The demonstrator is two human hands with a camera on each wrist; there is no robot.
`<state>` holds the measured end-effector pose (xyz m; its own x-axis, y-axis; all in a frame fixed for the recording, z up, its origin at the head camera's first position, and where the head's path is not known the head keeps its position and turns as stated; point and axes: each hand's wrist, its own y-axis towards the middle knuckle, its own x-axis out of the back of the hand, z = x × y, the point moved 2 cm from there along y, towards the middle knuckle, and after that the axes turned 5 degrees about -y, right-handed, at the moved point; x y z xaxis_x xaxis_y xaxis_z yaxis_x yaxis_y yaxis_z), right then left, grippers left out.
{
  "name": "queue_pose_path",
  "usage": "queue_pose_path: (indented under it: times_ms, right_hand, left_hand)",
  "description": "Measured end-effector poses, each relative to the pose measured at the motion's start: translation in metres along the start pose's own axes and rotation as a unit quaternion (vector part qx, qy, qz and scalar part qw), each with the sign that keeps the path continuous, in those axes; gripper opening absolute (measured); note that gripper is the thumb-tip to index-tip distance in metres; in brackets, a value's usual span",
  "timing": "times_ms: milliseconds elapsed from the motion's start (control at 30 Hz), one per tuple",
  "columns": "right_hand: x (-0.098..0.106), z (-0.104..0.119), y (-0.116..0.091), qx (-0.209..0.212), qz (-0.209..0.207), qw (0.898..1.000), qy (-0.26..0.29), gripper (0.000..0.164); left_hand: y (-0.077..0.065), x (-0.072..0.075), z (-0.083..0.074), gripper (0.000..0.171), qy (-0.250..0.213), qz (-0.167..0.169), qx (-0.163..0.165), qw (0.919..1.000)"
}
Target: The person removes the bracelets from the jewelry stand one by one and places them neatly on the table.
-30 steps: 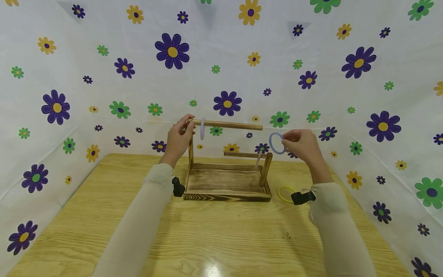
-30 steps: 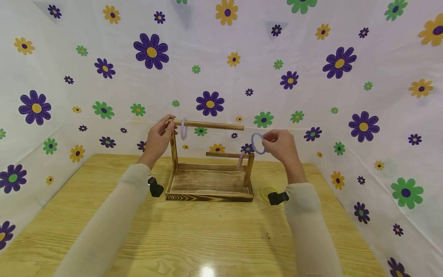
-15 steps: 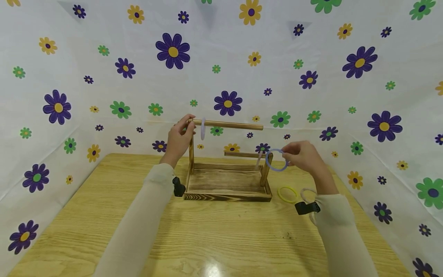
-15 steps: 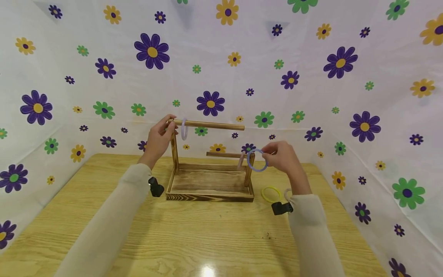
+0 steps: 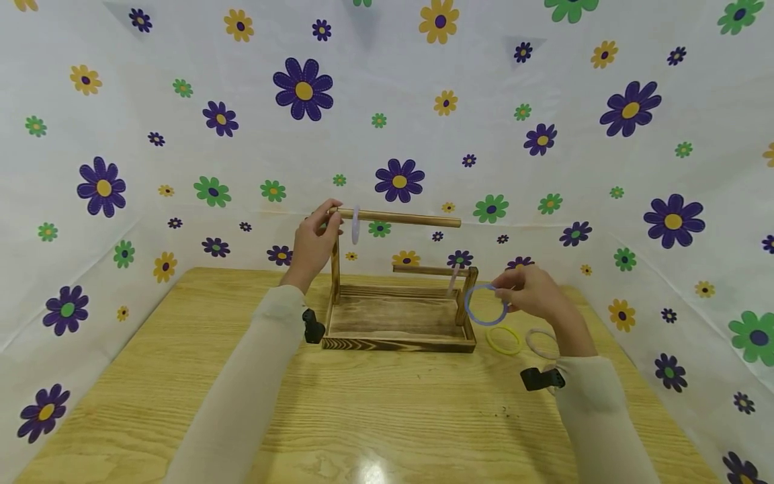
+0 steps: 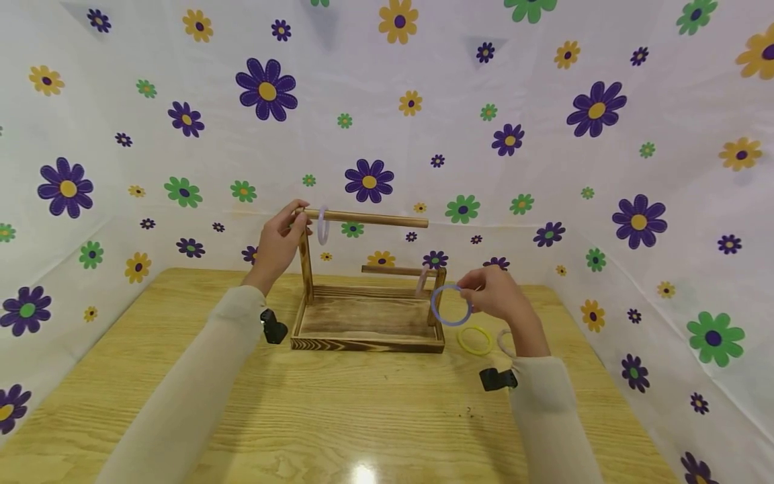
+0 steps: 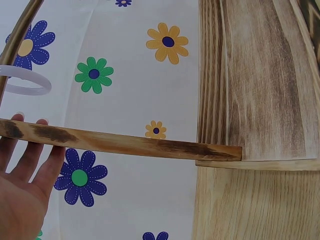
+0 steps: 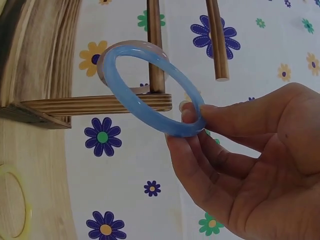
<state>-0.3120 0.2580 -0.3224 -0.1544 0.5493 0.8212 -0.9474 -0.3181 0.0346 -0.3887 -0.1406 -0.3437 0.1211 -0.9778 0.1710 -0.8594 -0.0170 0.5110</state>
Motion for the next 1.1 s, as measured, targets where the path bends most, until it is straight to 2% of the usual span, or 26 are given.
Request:
queue_pose_path:
  times_ms: [433, 733, 1100]
  right_hand:
    - [-0.018, -0.016, -0.013, -0.006, 0.042, 0.999, 0.021, 0.021]
    - [-0.028, -0.032, -0.019, 0.011, 0.069, 0.997, 0.038, 0.02]
    - [-0.038, -0.045, -0.027, -0.015, 0.094, 0.994, 0.053, 0.02]
  left_hand:
    - [0.0, 0.0, 0.001, 0.039, 0.0, 0.001, -0.007, 1.0]
    - [-0.001, 0.0, 0.001, 0.039, -0.003, 0.0, -0.005, 1.0]
    - [0.0, -0.001, 0.003, 0.039, -0.007, -0.001, 0.0, 1.0]
